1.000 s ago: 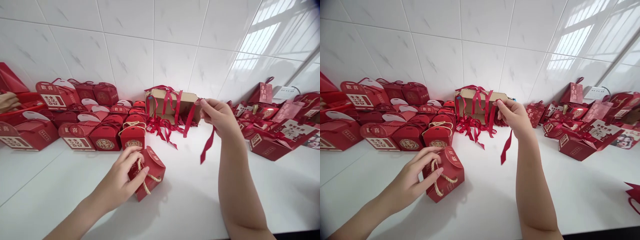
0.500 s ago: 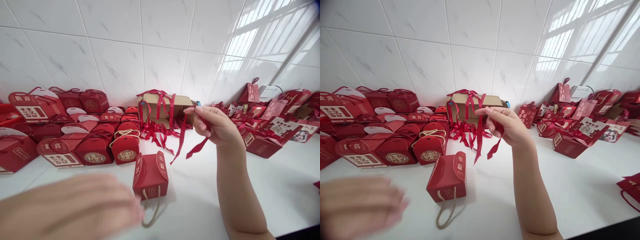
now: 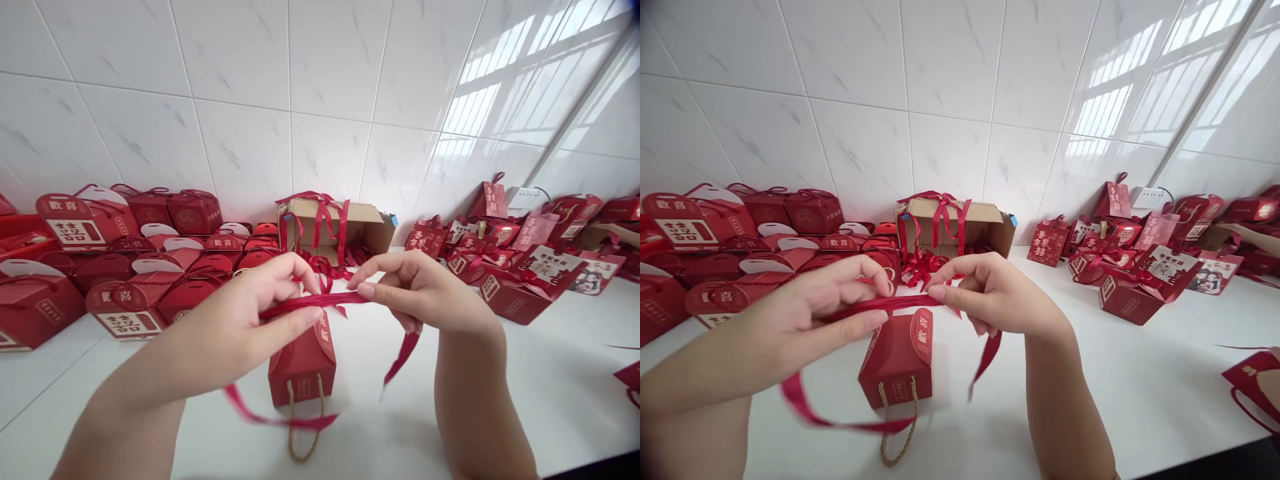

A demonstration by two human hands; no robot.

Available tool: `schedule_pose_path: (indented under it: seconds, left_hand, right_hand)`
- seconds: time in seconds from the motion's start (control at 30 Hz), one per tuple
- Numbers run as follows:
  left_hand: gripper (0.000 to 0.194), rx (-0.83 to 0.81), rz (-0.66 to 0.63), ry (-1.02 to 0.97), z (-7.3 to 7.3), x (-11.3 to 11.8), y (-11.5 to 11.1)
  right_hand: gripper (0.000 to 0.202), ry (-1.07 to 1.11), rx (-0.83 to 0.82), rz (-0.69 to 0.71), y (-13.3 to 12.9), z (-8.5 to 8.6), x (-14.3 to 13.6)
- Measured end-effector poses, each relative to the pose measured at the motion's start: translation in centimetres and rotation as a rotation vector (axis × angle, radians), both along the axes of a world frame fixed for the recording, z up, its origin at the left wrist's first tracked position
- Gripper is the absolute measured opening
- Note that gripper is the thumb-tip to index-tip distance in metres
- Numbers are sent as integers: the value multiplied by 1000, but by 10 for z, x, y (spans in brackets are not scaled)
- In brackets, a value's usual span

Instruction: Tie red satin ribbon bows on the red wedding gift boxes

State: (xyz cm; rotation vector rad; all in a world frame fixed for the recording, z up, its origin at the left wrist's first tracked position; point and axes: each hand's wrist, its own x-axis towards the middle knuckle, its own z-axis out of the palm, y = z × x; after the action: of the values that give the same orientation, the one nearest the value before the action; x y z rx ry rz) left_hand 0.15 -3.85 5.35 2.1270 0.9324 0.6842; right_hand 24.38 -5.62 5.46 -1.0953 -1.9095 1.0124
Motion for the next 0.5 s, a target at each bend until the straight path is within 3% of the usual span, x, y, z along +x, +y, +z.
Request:
schedule_pose_path:
  seconds: [0.1,0.27,0.43,0.5]
  left_hand:
    - [20,101,47,100,5,-13,6]
    - [23,172,91,162,10,-22,9]
    - [28,73,114,89,12,-20,9]
    - [27,75,100,86,13,-18,10]
  right_hand:
    - [25,-157,-9,-47,0,1,11]
    - [28,-243,-41,34,-6,6,29]
    - [32,146,257,246,-2,4,40]
    - [45,389,390,217,5,0,40]
